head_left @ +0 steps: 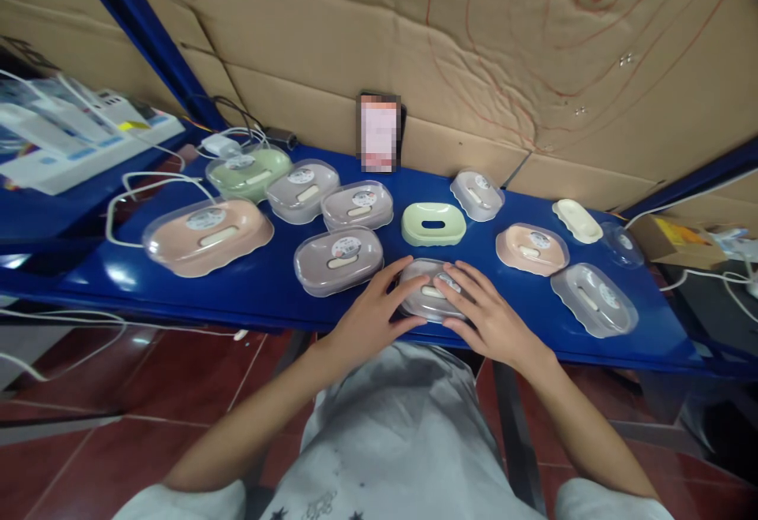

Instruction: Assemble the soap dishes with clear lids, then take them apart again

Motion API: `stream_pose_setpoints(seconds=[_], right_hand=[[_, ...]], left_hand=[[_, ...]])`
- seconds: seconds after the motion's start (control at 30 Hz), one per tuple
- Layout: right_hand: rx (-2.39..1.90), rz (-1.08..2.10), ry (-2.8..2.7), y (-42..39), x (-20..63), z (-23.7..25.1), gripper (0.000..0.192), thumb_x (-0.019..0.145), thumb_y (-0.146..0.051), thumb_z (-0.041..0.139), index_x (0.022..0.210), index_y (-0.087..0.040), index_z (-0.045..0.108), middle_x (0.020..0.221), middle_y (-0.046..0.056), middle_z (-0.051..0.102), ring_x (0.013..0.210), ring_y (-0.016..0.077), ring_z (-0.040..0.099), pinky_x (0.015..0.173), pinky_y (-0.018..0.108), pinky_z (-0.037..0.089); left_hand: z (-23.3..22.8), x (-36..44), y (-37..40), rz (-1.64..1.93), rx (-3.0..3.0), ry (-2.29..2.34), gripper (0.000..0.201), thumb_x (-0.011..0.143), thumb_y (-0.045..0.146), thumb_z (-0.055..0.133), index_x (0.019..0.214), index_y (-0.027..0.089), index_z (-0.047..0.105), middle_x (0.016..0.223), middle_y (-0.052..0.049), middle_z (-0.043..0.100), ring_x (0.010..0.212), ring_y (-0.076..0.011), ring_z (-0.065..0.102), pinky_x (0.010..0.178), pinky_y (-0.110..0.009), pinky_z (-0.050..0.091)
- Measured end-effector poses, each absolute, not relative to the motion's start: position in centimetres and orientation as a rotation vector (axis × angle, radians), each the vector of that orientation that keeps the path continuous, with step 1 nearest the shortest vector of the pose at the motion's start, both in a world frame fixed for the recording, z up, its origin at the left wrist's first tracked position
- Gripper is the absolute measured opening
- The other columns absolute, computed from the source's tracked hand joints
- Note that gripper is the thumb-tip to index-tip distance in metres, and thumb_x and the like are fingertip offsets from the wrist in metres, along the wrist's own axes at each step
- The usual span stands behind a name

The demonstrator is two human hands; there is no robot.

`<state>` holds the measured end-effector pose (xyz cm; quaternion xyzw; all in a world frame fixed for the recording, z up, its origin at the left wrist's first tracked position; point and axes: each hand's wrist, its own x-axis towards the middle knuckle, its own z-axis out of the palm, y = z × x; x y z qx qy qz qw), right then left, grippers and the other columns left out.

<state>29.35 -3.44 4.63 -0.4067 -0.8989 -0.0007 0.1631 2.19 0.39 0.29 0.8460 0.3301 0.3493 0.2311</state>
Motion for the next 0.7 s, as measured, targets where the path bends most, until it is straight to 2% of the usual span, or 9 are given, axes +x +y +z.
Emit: stream_pose_setpoints(seconds=[0.13, 0.27, 0.43, 0.5, 0.6, 0.67, 0.7], right_hand=[[-1.164, -0.073, -2.581, -3.5, 29.2, 4.7, 0.080, 0.109, -0.040, 0.060, 0.177, -0.028, 0.019, 0.175, 0.014, 0.040, 0.164, 0.0378, 0.034, 0.127, 0.063, 0.046], [-1.156, -0.035, -2.598, -3.2, 29.2, 4.4, 0.077, 0.109, -0.039, 0.060, 0.176, -0.030, 0.024, 0.177, 0.012, 0.038, 0.165, 0.0370, 0.033, 0.129, 0.062, 0.043], [-1.161, 0.041, -2.537, -3.3, 28.9, 3.3, 0.081, 0.111, -0.043, 0.055, 0.178, -0.033, 0.010, 0.180, 0.010, 0.030, 0.169, 0.0344, 0.024, 0.131, 0.065, 0.038], [-1.188, 0.078, -2.539, -3.1, 30.1, 4.0, 0.080, 0.112, -0.049, 0.052, 0.178, -0.033, 0.010, 0.180, 0.009, 0.032, 0.168, 0.0334, 0.026, 0.133, 0.066, 0.033], [-1.525, 0.045, -2.425, -1.3, 35.2, 6.9, 0.060, 0.115, -0.048, 0.037, 0.173, -0.030, 0.033, 0.172, 0.008, 0.048, 0.161, 0.0286, 0.043, 0.133, 0.056, 0.035], [-2.086, -0.114, -2.185, 1.2, 40.3, 9.2, 0.054, 0.117, -0.045, 0.028, 0.165, -0.030, 0.047, 0.167, 0.006, 0.054, 0.156, 0.0232, 0.050, 0.129, 0.044, 0.041], [-2.243, -0.144, -2.090, 2.6, 43.1, 10.2, 0.054, 0.117, -0.045, 0.031, 0.163, -0.025, 0.050, 0.164, 0.012, 0.057, 0.153, 0.0266, 0.053, 0.126, 0.045, 0.044]], left_hand=[[0.4, 2.1, 0.5, 0.928, 2.273, 0.915, 0.066, 0.099, 0.037, 0.078, 0.158, 0.040, 0.049, 0.171, -0.010, 0.041, 0.154, -0.0318, 0.052, 0.127, -0.054, 0.048], [0.2, 2.2, 0.5, 0.922, 2.250, 0.937, 0.071, 0.098, 0.037, 0.080, 0.160, 0.039, 0.046, 0.170, -0.011, 0.042, 0.151, -0.0317, 0.055, 0.126, -0.052, 0.050], [0.0, 2.3, 0.5, 0.936, 2.278, 0.956, 0.070, 0.099, 0.035, 0.079, 0.160, 0.037, 0.045, 0.169, -0.012, 0.042, 0.153, -0.0329, 0.053, 0.126, -0.055, 0.049], [0.1, 2.3, 0.4, 0.932, 2.287, 0.972, 0.070, 0.098, 0.034, 0.079, 0.160, 0.036, 0.046, 0.169, -0.013, 0.043, 0.153, -0.0328, 0.053, 0.126, -0.054, 0.049], [0.3, 2.4, 0.2, 0.929, 2.286, 1.000, 0.070, 0.098, 0.033, 0.079, 0.160, 0.035, 0.048, 0.169, -0.012, 0.043, 0.152, -0.0322, 0.055, 0.127, -0.053, 0.049], [0.3, 2.4, 0.1, 0.921, 2.293, 1.014, 0.069, 0.099, 0.033, 0.078, 0.160, 0.035, 0.047, 0.170, -0.012, 0.042, 0.151, -0.0323, 0.056, 0.127, -0.053, 0.049], [0.4, 2.5, 0.0, 0.917, 2.301, 1.021, 0.069, 0.099, 0.033, 0.077, 0.161, 0.035, 0.047, 0.171, -0.012, 0.041, 0.150, -0.0327, 0.056, 0.126, -0.054, 0.050]])
